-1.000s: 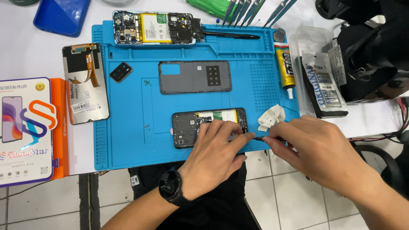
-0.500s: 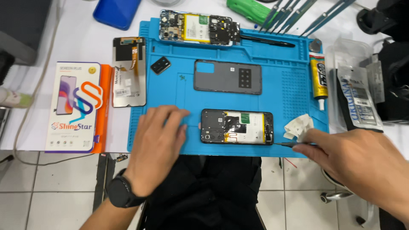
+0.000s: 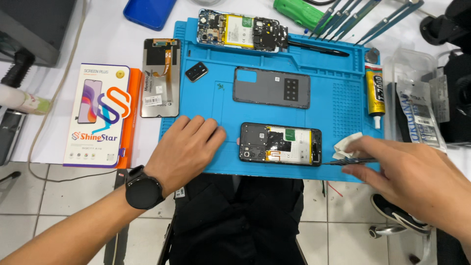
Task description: The person uses a metal pick to pry and lift a smartphone battery, then uses a green electric screwdriver to remove screws from the phone's frame. The person handles the phone and tools on a blue work mat with other disassembled phone parts nearby.
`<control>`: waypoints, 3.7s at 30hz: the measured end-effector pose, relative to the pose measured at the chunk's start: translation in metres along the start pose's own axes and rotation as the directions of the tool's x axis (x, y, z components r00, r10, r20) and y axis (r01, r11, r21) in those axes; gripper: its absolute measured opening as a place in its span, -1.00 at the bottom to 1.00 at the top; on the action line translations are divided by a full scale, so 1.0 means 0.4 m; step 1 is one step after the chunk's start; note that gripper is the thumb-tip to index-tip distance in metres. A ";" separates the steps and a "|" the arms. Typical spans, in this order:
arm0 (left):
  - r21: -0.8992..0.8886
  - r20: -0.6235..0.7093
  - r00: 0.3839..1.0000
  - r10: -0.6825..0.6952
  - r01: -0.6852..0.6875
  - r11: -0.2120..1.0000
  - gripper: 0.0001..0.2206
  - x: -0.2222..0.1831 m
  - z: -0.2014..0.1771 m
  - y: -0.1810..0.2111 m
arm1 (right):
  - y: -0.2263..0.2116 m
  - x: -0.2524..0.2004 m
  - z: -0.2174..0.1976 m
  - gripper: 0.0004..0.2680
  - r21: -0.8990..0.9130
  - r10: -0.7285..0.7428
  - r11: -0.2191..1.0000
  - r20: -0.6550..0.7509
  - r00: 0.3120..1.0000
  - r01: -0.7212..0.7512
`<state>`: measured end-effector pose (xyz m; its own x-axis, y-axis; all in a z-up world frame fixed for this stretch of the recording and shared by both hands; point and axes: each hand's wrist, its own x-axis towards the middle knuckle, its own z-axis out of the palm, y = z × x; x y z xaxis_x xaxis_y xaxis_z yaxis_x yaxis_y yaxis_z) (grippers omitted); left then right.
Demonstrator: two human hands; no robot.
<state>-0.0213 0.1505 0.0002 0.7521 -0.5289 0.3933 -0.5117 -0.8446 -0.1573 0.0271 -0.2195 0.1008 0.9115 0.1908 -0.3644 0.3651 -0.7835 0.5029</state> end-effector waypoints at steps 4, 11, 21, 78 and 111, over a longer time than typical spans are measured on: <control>0.053 0.031 0.999 0.041 -0.042 0.998 -0.90 0.013 0.007 -0.015 | 0.000 -0.008 0.005 -0.84 0.242 -0.092 0.966 -0.026 0.995 0.095; -0.774 0.000 0.956 -0.295 0.187 0.605 -0.87 0.061 -0.053 0.067 | -0.006 -0.013 -0.011 -0.92 0.414 -0.207 0.866 -0.216 0.954 0.282; -0.888 0.338 0.887 -0.314 0.190 -0.419 -0.75 0.138 -0.047 0.232 | -0.011 -0.169 -0.146 -0.81 0.512 -0.175 0.631 -0.638 0.750 0.583; -0.721 0.106 0.993 -0.042 0.106 0.685 -0.46 0.184 0.036 0.309 | -0.022 -0.050 0.013 -0.91 0.454 -0.228 0.674 -0.623 0.748 0.583; 0.072 0.005 0.970 -0.242 0.241 0.968 -0.85 0.016 0.009 0.054 | -0.019 -0.030 0.003 -0.61 -0.021 -0.027 0.999 -0.173 0.985 0.024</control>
<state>-0.0262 0.1284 -0.0038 0.8553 -0.3094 0.4156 -0.2844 -0.9508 -0.1226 0.0130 -0.2166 0.1005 0.9203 0.3115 -0.2368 0.3906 -0.7662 0.5103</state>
